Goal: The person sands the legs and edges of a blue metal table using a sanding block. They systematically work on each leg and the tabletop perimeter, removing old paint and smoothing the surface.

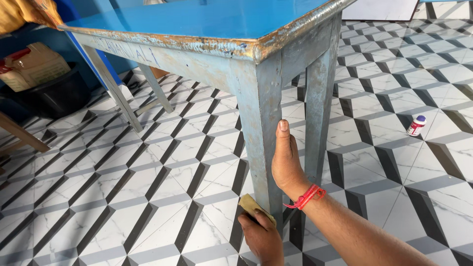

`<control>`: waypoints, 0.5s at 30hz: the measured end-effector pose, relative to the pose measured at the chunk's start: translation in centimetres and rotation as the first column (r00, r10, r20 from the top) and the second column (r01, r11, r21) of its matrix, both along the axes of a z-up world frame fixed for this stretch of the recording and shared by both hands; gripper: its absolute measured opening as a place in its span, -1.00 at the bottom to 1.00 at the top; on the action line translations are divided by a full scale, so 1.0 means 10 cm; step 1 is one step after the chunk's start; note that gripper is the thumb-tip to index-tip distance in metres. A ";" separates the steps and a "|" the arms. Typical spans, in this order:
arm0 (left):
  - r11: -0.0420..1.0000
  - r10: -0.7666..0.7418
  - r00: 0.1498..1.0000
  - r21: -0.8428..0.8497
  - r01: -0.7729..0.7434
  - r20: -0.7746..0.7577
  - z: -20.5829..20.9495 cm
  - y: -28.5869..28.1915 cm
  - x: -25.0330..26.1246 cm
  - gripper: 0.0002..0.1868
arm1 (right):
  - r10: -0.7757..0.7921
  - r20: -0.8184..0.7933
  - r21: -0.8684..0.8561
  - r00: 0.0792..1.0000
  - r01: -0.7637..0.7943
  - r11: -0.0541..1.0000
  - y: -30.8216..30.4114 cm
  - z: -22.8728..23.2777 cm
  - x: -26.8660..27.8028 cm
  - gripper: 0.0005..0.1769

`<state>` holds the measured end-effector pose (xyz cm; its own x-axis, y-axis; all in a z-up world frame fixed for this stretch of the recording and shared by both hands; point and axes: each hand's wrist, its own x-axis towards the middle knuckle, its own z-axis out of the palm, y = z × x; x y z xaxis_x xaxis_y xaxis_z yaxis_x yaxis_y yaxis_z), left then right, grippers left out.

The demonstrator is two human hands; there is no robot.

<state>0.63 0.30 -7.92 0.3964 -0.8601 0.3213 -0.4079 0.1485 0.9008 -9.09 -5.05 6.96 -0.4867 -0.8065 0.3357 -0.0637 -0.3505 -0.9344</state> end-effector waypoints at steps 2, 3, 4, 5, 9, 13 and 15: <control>0.998 -0.005 0.998 0.056 0.008 -0.058 -0.06 0.02 -0.02 -0.70 | 0.025 0.015 -0.063 1.000 -0.024 0.998 -0.01 -0.10 -0.01 -0.31; 0.999 -0.016 0.993 0.047 0.021 -0.114 -0.01 -0.02 -0.04 -0.70 | 0.002 0.001 -0.056 1.000 -0.002 0.998 0.00 -0.19 -0.03 -0.31; 0.999 -0.018 0.986 0.029 0.023 -0.168 0.09 -0.07 -0.03 -0.69 | -0.011 -0.012 -0.056 1.000 0.011 0.998 -0.02 -0.26 -0.02 -0.31; 1.000 -0.021 0.980 0.018 0.025 -0.198 0.18 -0.08 -0.04 -0.69 | -0.025 -0.025 -0.057 0.999 0.023 0.998 -0.05 -0.35 -0.01 -0.30; 1.000 -0.019 0.967 0.010 0.023 -0.256 0.30 -0.01 -0.05 -0.70 | 0.022 -0.007 -0.053 1.000 -0.022 0.998 -0.07 -0.82 -0.03 -0.27; 0.995 0.057 0.993 0.092 -0.048 -0.100 0.15 0.07 -0.02 -0.69 | 0.071 0.042 -0.025 0.997 -0.070 0.997 0.00 -1.12 0.02 -0.10; 0.985 0.076 0.986 0.164 -0.052 -0.145 0.15 0.06 -0.04 -0.68 | 0.099 0.064 -0.019 0.993 -0.098 0.995 0.05 -1.16 0.05 0.05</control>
<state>0.24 0.86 -6.41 0.4858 -0.8665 0.1149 -0.2699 -0.0236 0.9626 -8.55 -4.51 -4.63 -0.4267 -0.8461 0.3193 0.0324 -0.3671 -0.9296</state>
